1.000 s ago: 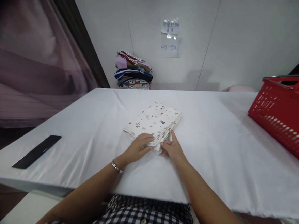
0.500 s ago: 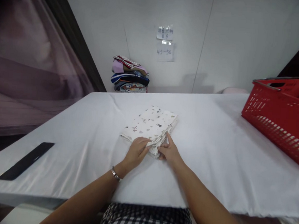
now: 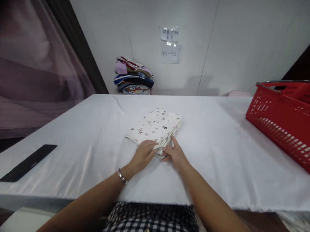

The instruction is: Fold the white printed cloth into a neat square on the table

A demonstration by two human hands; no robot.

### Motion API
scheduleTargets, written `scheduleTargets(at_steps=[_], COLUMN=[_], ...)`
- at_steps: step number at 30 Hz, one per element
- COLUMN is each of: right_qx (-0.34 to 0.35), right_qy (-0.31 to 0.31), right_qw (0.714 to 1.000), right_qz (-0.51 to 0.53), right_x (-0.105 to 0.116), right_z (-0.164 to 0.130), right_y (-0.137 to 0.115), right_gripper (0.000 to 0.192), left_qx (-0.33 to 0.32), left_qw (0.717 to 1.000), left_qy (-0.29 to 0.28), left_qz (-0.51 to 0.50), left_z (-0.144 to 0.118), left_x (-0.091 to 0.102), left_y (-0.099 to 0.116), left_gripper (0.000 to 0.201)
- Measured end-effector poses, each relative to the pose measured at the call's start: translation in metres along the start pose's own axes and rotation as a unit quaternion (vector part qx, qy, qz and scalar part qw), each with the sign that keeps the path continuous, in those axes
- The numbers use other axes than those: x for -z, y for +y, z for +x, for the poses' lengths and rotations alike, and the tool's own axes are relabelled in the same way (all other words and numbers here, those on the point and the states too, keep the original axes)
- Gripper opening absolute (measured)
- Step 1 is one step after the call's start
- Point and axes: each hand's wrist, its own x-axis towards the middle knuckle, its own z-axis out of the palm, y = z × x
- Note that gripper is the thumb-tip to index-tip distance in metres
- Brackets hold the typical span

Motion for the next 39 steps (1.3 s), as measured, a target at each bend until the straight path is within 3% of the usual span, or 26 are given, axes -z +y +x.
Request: scheduleTargets(at_steps=[12, 21, 27, 32, 39], right_qx=[0.008, 0.018, 0.021, 0.016, 0.021], right_qy=[0.003, 0.026, 0.032, 0.02, 0.002], right_qw=[1.0, 0.999, 0.999, 0.999, 0.999], right_qz=[0.0, -0.004, 0.017, 0.031, 0.044], right_x=[-0.001, -0.012, -0.009, -0.006, -0.008], right_z=[-0.001, -0.003, 0.001, 0.002, -0.005], right_y=[0.008, 0.007, 0.012, 0.013, 0.008], right_gripper=[0.093, 0.1, 0.1, 0.101, 0.096], left_qx=[0.07, 0.037, 0.03, 0.007, -0.015], left_qw=[0.996, 0.999, 0.999, 1.0, 0.997], left_qy=[0.031, 0.012, 0.029, -0.015, -0.031], left_qz=[-0.041, -0.009, -0.011, 0.026, 0.064], left_z=[0.003, -0.002, -0.001, -0.001, -0.003], left_x=[-0.002, -0.002, -0.001, 0.002, 0.004], left_y=[0.001, 0.002, 0.002, 0.005, 0.009], left_gripper=[0.026, 0.013, 0.026, 0.025, 0.026])
